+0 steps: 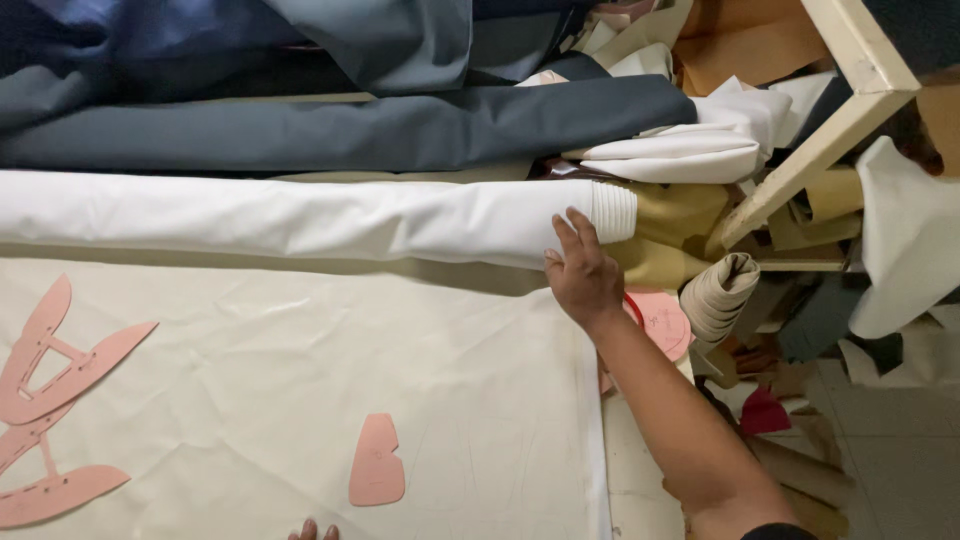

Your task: The person traces the outline of pink paper shoe pattern pieces onto a large sheet of white paper using a pencil, repositioning each pattern piece to trace around it. They then walk to a side table, pick up additional pattern pieces, and arrange the pattern pieces in a row on the paper.

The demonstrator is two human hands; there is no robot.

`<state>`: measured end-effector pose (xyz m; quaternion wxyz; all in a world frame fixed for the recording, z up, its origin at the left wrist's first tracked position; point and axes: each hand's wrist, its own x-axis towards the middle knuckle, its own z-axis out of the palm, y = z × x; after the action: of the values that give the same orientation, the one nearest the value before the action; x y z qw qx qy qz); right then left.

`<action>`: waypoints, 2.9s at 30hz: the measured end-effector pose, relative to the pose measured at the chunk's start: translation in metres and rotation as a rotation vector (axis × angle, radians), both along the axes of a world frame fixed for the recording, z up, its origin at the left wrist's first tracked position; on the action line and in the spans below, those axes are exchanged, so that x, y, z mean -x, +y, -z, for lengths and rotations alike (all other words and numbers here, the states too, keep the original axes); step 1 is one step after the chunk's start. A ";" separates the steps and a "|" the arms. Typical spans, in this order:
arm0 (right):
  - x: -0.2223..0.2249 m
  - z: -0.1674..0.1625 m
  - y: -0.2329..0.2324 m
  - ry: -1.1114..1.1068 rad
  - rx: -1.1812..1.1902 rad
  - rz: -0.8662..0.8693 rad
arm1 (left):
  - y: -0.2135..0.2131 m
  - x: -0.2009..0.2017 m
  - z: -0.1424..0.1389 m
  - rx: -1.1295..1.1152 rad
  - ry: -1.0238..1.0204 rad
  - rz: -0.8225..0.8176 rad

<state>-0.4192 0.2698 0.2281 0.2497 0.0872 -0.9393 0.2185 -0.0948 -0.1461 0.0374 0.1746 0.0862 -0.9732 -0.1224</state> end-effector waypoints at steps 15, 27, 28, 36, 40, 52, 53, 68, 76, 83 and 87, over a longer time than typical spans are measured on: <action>0.097 0.032 0.001 -0.304 -0.519 -0.030 | 0.096 0.291 -0.105 -0.167 0.054 0.348; 0.334 -0.006 0.053 0.026 -0.394 -0.039 | 0.126 0.436 -0.098 0.046 -0.230 0.273; 0.357 -0.008 0.060 0.094 -0.400 -0.016 | 0.125 0.438 -0.095 0.049 -0.230 0.272; 0.382 0.026 0.063 -0.505 -0.438 0.185 | 0.128 0.447 -0.082 0.067 -0.192 0.254; 0.375 0.023 0.065 -0.554 -0.493 0.169 | 0.131 0.450 -0.081 0.052 -0.174 0.255; 0.510 0.060 0.084 -0.088 -0.428 0.238 | 0.134 0.464 -0.061 0.022 -0.105 0.263; 0.523 0.066 0.091 -0.159 -0.427 0.265 | 0.133 0.467 -0.057 0.031 -0.101 0.264; 0.398 0.057 0.113 0.079 -0.439 0.207 | 0.133 0.442 -0.069 0.032 -0.111 0.231; 0.357 0.053 0.105 0.145 -0.412 0.207 | 0.134 0.441 -0.077 0.018 -0.136 0.238; 0.349 0.059 0.103 0.306 -0.370 0.202 | 0.132 0.440 -0.081 0.002 -0.146 0.235; 0.343 0.060 0.102 0.315 -0.357 0.210 | 0.132 0.439 -0.082 -0.004 -0.124 0.245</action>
<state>-0.7626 0.3715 0.1680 0.3949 0.0647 -0.9164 0.0058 -0.5333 -0.0139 0.1194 0.0978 -0.0255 -0.9851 -0.1394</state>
